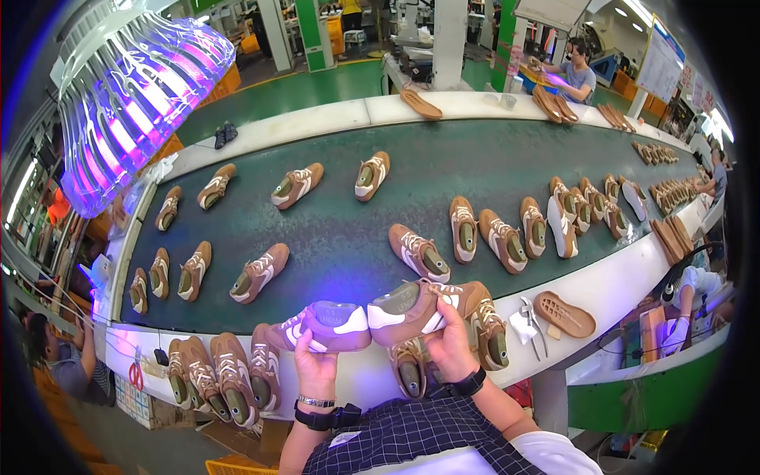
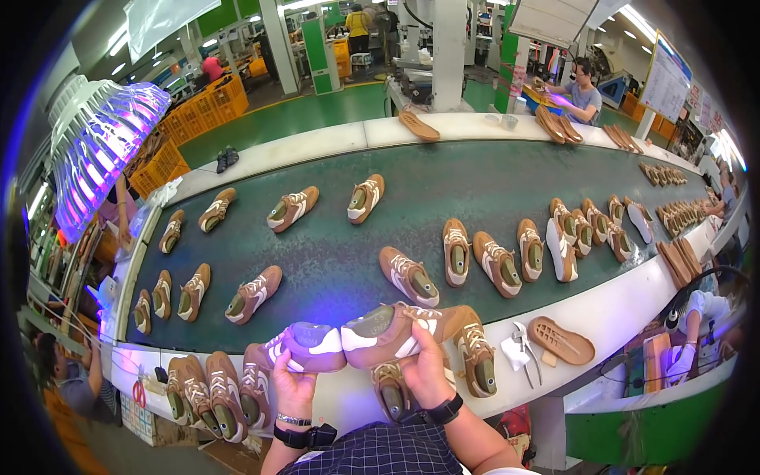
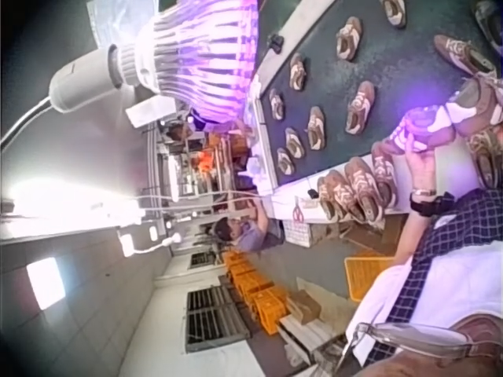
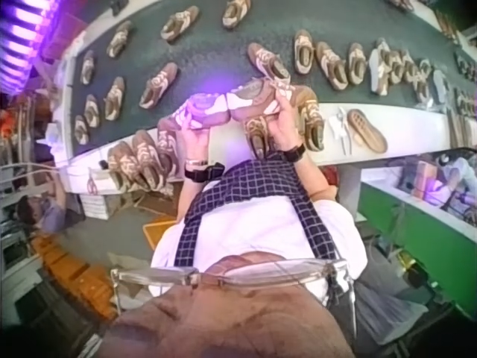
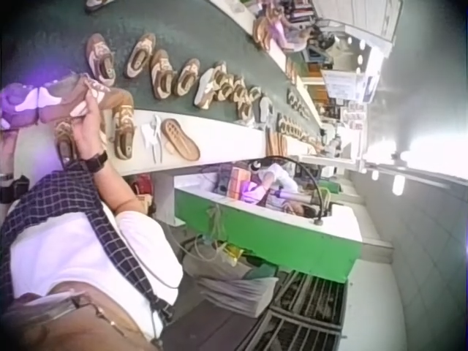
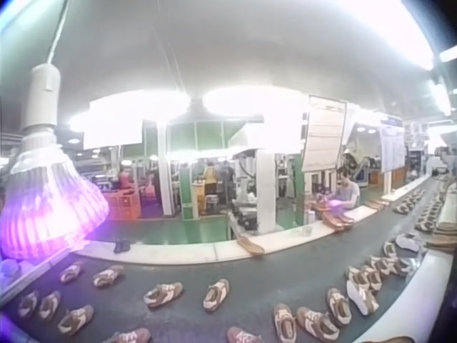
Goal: Checking and organizing shoes on a conveyor belt in a manufacturing facility.
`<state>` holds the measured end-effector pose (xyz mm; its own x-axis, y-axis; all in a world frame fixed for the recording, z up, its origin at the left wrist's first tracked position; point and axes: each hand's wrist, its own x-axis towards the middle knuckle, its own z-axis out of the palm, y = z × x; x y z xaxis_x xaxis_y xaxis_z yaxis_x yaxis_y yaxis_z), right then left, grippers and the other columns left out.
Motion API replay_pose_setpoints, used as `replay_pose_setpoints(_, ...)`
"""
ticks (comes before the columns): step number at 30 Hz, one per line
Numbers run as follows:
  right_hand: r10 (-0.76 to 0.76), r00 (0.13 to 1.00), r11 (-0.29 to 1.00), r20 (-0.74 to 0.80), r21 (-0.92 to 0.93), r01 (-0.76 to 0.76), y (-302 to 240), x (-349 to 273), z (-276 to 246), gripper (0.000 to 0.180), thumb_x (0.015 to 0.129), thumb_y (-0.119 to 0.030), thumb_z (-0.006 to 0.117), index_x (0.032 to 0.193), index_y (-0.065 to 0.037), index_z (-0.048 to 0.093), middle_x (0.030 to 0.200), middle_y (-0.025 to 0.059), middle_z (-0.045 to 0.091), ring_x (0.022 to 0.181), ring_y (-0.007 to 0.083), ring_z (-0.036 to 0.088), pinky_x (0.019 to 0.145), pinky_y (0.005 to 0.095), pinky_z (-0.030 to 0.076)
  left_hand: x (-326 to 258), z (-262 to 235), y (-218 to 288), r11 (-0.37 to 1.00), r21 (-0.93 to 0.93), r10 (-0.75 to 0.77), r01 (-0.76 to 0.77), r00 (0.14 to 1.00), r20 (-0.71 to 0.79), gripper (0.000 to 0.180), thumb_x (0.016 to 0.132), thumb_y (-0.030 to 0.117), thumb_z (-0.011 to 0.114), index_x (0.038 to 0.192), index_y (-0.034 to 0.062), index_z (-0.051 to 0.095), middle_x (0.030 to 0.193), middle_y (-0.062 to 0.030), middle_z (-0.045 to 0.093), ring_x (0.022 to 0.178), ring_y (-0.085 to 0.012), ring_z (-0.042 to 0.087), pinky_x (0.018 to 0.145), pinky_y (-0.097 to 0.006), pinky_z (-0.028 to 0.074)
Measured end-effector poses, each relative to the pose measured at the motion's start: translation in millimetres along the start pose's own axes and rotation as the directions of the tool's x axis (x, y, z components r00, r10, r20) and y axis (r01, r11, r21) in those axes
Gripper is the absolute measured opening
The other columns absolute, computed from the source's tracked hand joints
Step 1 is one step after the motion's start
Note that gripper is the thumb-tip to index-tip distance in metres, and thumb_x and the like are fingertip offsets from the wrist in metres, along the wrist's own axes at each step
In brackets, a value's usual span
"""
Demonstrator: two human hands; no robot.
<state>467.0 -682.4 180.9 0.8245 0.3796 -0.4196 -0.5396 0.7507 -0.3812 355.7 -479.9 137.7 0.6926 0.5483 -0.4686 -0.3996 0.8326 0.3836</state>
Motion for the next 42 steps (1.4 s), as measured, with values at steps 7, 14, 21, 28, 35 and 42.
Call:
replay_pose_setpoints(7, -0.003, 0.998, 1.000, -0.055, 0.000, 0.003, 2, 0, -8, 0.032, 0.089, -0.019, 0.061, 0.118, -0.007, 0.054, 0.118, 0.0063, 0.060, 0.110, 0.0220, 0.056, 0.101, 0.0421, 0.042, -1, 0, -3, 1.000, 0.026, 0.004, -0.002, 0.999, -0.051, 0.044, 0.082, 0.013, 0.062, 0.124, 0.0081, 0.051, 0.122, -0.0072, 0.058, 0.114, -0.0247, 0.055, 0.100, -0.045, 0.043)
replay_pose_setpoints(14, 0.000, 0.998, 1.000, -0.067, 0.026, 0.002, 3, 4, -16, 0.032, 0.088, -0.019, 0.062, 0.116, -0.007, 0.055, 0.116, 0.0069, 0.061, 0.109, 0.0225, 0.057, 0.100, 0.0433, 0.043, -1, 0, -7, 0.999, 0.039, 0.020, -0.017, 0.997, -0.073, 0.045, 0.082, 0.014, 0.062, 0.125, 0.0080, 0.050, 0.123, -0.0074, 0.057, 0.115, -0.0250, 0.054, 0.100, -0.045, 0.044)
replay_pose_setpoints(21, 0.015, 0.996, 1.000, -0.092, 0.022, -0.013, 2, 5, -21, 0.031, 0.088, -0.019, 0.061, 0.116, -0.006, 0.055, 0.117, 0.0070, 0.061, 0.109, 0.0225, 0.057, 0.099, 0.0439, 0.043, -2, 2, -10, 0.999, 0.042, 0.003, 0.000, 0.997, -0.079, 0.045, 0.082, 0.014, 0.063, 0.124, 0.0074, 0.050, 0.123, -0.0075, 0.057, 0.115, -0.0251, 0.054, 0.100, -0.045, 0.043)
replay_pose_setpoints(28, 0.009, 0.998, 1.000, -0.070, -0.007, -0.010, -1, 5, -20, 0.030, 0.090, -0.021, 0.058, 0.117, -0.007, 0.056, 0.116, 0.0062, 0.061, 0.108, 0.0221, 0.057, 0.099, 0.0436, 0.044, 1, -4, -12, 0.999, 0.028, -0.019, 0.021, 0.998, -0.060, 0.043, 0.081, 0.014, 0.064, 0.122, 0.0070, 0.051, 0.120, -0.0089, 0.058, 0.113, -0.0252, 0.055, 0.099, -0.046, 0.044)
replay_pose_setpoints(35, 0.010, 0.994, 1.000, -0.108, 0.007, -0.009, 0, 10, -32, 0.033, 0.091, -0.021, 0.058, 0.119, -0.006, 0.053, 0.118, 0.0082, 0.060, 0.112, 0.0235, 0.055, 0.101, 0.0441, 0.042, 3, -2, -15, 0.999, 0.021, -0.024, 0.026, 0.997, -0.071, 0.044, 0.081, 0.013, 0.065, 0.122, 0.0073, 0.051, 0.119, -0.0084, 0.058, 0.112, -0.0249, 0.055, 0.098, -0.046, 0.045)
replay_pose_setpoints(42, -0.033, 0.995, 0.999, -0.092, -0.045, 0.029, 1, 5, -31, 0.036, 0.092, -0.024, 0.055, 0.124, -0.007, 0.050, 0.123, 0.0087, 0.057, 0.115, 0.0238, 0.053, 0.103, 0.0425, 0.040, -1, 3, -18, 1.000, 0.024, 0.021, -0.019, 0.998, -0.058, 0.043, 0.081, 0.010, 0.064, 0.122, 0.0078, 0.051, 0.119, -0.0066, 0.058, 0.112, -0.0229, 0.055, 0.100, -0.042, 0.043)
